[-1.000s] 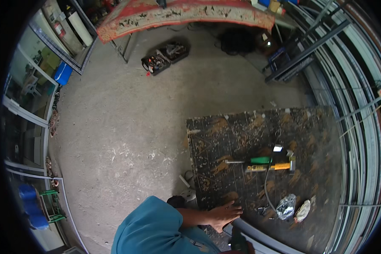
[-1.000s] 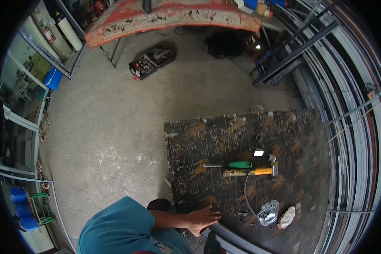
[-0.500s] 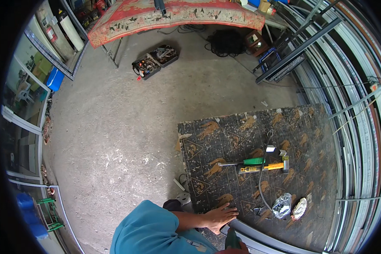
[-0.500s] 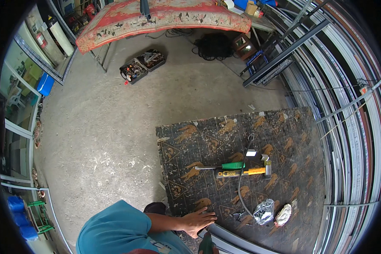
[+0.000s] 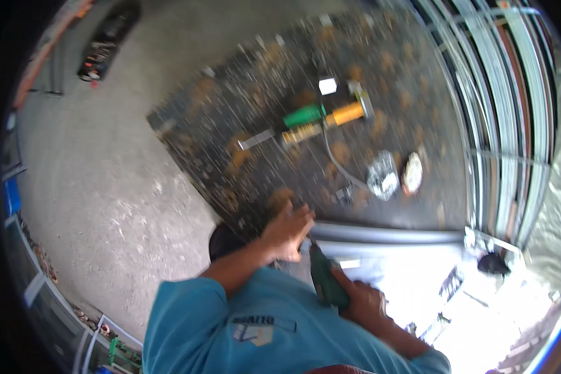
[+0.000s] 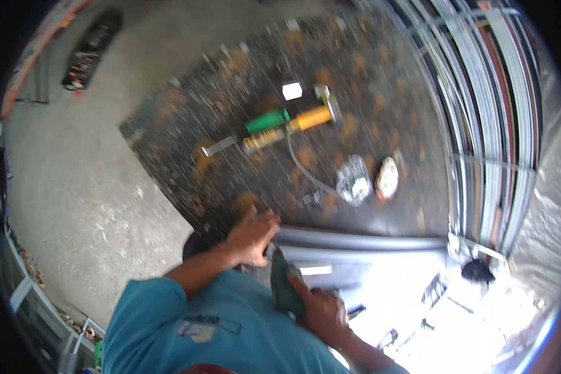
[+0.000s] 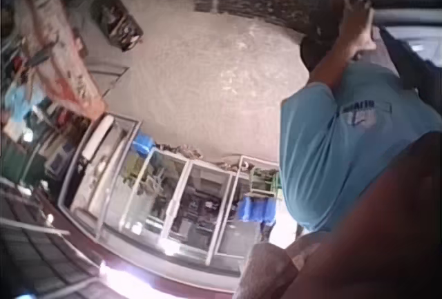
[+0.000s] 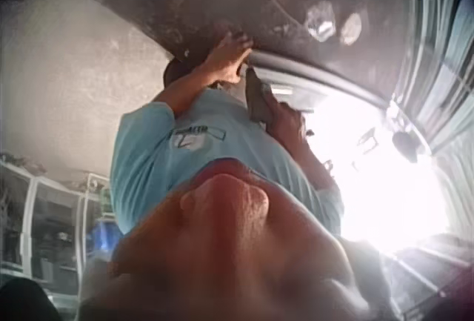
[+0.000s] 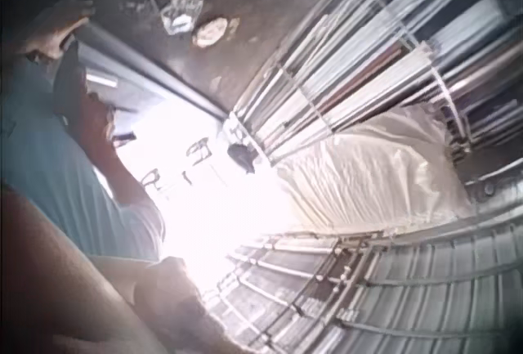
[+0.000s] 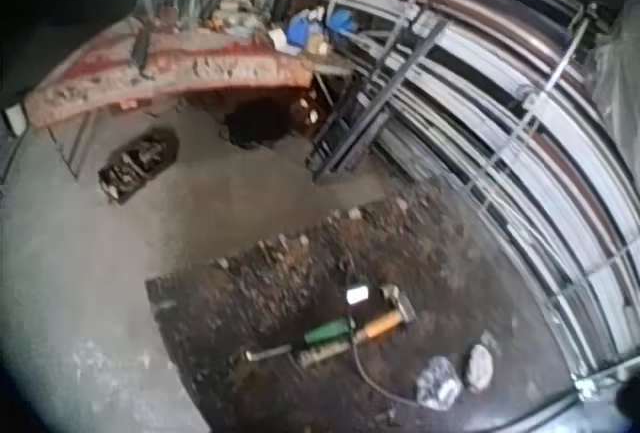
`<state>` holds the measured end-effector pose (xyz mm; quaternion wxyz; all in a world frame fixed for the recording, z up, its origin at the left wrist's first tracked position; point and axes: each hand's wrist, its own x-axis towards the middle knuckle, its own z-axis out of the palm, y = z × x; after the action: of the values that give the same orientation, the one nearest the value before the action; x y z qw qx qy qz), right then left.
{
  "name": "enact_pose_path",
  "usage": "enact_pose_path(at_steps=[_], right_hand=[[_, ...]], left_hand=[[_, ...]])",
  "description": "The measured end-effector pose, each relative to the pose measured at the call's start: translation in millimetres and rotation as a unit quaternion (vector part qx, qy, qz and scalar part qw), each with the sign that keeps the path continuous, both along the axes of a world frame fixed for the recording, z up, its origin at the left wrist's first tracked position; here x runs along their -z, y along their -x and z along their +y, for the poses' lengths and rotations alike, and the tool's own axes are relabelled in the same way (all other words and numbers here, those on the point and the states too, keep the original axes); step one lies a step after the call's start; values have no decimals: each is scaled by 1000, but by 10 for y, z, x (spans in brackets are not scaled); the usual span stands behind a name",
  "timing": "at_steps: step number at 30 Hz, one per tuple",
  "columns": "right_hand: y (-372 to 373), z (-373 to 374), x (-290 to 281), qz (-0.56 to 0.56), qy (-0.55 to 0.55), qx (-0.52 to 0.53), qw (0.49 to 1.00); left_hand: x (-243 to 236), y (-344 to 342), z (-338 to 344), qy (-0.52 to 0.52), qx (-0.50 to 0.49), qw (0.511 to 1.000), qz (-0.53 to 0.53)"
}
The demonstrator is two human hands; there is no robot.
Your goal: Drilling holes into metal channels and cutting them to size on a workshop table.
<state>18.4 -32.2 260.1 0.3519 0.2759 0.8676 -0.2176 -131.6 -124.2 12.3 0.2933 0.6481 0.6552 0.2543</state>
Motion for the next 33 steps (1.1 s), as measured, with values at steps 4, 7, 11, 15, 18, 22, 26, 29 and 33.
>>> enact_pose_path(at_steps=[4,7,11,15,18,22,26,29,33], right_hand=[[24,31,32,19,-9,10,1000],[141,54,30,-19,2,-2,1000],[140,81,119,-46,3,-48,998],[-129,143,241,92,11,90,992],[-283,361,324,144,72,240,958],[-822,573,608,150,271,546,778],[-1213,244,822,221,371,686,585],[-1326,10,920,265,382,710,530],[-1402,-219,805,342,347,685,541]], left_hand=[[123,-70,23,3,-23,999,25],[155,-63,87,26,-16,999,12],[174,-113,112,21,-28,998,45],[111,-184,45,35,-28,999,24],[151,-139,90,16,-28,998,54],[71,-136,80,47,-22,997,51],[53,-126,76,56,-26,997,55],[-18,-149,124,69,-15,995,71],[-33,-212,161,68,-28,994,81]])
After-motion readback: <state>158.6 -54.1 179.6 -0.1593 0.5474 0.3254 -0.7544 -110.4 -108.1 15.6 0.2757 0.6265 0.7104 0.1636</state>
